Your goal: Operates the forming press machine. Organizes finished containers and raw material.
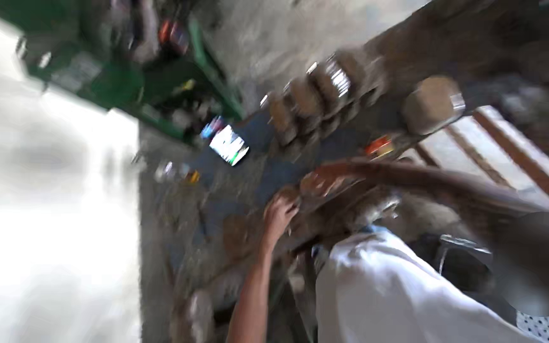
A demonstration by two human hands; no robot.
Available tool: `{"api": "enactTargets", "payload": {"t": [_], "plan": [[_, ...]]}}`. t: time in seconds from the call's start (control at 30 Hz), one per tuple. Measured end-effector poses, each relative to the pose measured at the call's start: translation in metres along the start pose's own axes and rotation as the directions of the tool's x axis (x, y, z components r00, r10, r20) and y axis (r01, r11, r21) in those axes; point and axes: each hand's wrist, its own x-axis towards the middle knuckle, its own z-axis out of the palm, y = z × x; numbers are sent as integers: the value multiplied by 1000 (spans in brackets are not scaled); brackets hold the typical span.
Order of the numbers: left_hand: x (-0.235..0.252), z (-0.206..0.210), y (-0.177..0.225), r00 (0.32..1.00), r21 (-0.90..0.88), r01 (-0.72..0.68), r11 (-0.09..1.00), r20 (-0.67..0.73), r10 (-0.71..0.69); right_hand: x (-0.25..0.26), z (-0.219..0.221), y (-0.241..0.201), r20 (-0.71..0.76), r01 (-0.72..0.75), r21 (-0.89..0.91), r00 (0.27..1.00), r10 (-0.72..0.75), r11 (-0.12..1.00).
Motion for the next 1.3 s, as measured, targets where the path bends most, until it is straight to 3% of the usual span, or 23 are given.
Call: {"api": "enactTargets", "payload": {"t": [0.1,0.23,0.3,0.37,0.47,0.5,0.57,0.6,0.63,0.7,0.77,0.8,0.83,0.87,0.9,0.93,0.97,1.0,1.03,1.1,1.17,1.23,1.3], "plan": [[3,-15,17,993,114,42,993,104,-54,-17,22,-12,-178,-69,-142,983,43,988],[-13,29,28,989,236,55,970,-145,-21,-40,24,-39,-326,-101,-217,945,25,971],[-19,17,34,969,102,115,988,-229,-89,-40,15,-40,-366,-38,-335,926,-93,941],[-34,-6,47,918,-22,121,992,-377,-120,-36,12,-37,-332,-101,-324,943,-13,941],[-59,-22,76,792,-284,-42,958,-593,-141,-50,12,-44,-389,-79,-65,920,48,995],[-71,-22,88,804,-527,-130,840,-552,-221,-66,16,-57,-484,12,83,874,30,996],[-86,-7,119,856,-901,-163,403,-332,-397,-97,33,-79,-707,267,319,706,41,909],[-89,7,132,862,-974,-125,186,-200,-465,-105,45,-87,-747,353,406,660,84,843],[-87,15,145,857,-995,-102,10,-93,-507,-109,53,-91,-727,402,504,675,125,764],[-83,18,161,853,-955,-114,-275,48,-519,-118,53,-90,-557,412,760,812,177,502],[-85,30,164,914,-864,-156,-478,58,-402,-125,45,-79,-314,291,938,943,107,189],[-80,46,159,946,-865,-157,-477,7,-324,-124,46,-71,-265,255,959,962,73,123],[-72,67,152,960,-912,-139,-385,-28,-280,-122,53,-59,-248,233,961,964,93,146],[-59,87,142,965,-962,-115,-248,-48,-259,-118,61,-40,-255,211,942,955,151,260],[-42,106,130,967,-997,-65,-50,-50,-251,-115,67,-16,-263,144,875,943,204,463],[-25,120,121,974,-967,21,254,-37,-222,-118,68,5,-236,11,710,946,223,704],[-7,130,119,984,-817,102,567,1,-176,-127,67,16,-158,-129,497,959,235,858],[15,136,124,988,-590,151,793,72,-134,-140,67,20,-60,-219,307,967,249,926],[36,142,134,982,-413,170,895,147,-118,-153,72,19,49,-269,168,963,265,948],[71,146,152,937,-353,237,905,329,-117,-173,84,11,206,-228,45,955,215,973],[80,146,162,905,-354,293,888,402,-139,-182,92,7,363,-109,8,927,99,994],[56,122,160,915,-384,312,869,368,-166,-175,83,-6,580,-78,-72,807,105,994],[8,74,148,946,-434,316,844,209,-246,-165,76,-15,655,-24,-151,746,118,988]]}}
